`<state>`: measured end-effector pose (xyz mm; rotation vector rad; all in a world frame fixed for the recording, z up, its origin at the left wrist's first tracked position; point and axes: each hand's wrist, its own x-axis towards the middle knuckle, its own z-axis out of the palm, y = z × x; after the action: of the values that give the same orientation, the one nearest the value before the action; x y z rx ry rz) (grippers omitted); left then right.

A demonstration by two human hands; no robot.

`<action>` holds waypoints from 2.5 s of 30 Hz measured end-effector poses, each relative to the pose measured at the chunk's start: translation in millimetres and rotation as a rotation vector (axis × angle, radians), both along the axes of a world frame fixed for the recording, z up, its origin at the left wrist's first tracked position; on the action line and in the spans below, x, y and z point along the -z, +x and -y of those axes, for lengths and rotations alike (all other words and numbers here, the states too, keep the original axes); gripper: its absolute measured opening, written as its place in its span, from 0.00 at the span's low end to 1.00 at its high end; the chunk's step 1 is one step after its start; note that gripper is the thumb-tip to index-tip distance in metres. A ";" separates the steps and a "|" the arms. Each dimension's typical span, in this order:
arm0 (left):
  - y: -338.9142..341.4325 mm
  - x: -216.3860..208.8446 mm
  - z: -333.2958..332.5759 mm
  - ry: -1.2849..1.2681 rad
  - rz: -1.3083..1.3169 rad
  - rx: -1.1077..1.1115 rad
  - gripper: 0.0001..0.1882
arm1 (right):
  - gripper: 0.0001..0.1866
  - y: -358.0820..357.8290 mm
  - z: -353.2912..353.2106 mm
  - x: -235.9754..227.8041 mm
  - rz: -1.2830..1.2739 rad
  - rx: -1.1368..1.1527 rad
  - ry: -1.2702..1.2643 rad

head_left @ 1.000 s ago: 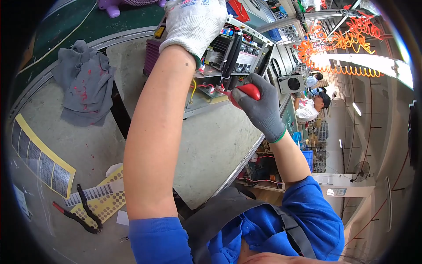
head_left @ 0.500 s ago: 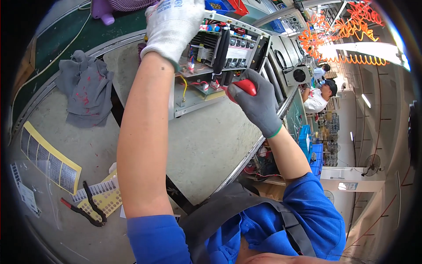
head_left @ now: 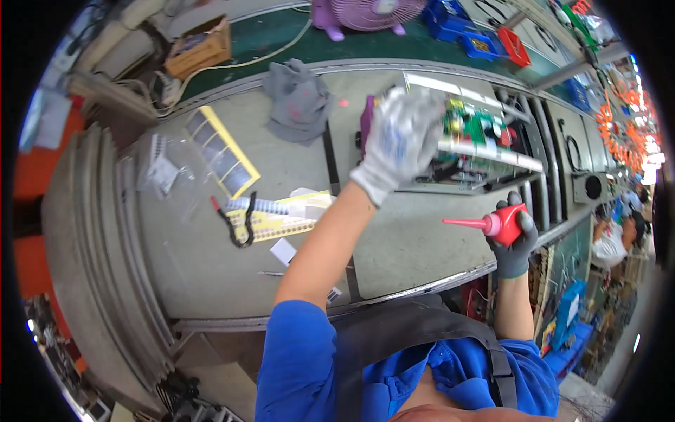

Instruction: Assembling and inspecting internal components of an electrical inverter or panel.

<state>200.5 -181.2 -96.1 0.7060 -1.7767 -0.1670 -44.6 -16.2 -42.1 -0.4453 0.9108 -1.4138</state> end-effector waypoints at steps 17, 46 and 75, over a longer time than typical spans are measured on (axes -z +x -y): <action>112.0 39.0 -121.8 1.120 -0.026 -0.338 0.22 | 0.28 71.6 -32.7 31.3 -1.238 -1.002 -0.616; 87.7 45.6 -134.2 1.307 0.321 -0.648 0.23 | 0.30 -342.7 285.3 207.5 -1.762 -0.307 0.432; -79.5 88.1 -297.3 1.367 -1.516 -0.180 0.26 | 0.22 -29.9 145.4 80.7 -0.135 -0.544 -0.248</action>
<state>121.0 116.1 -184.2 1.1432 0.0746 -1.4233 -74.5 -161.7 -122.8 -0.9105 0.6515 -1.0023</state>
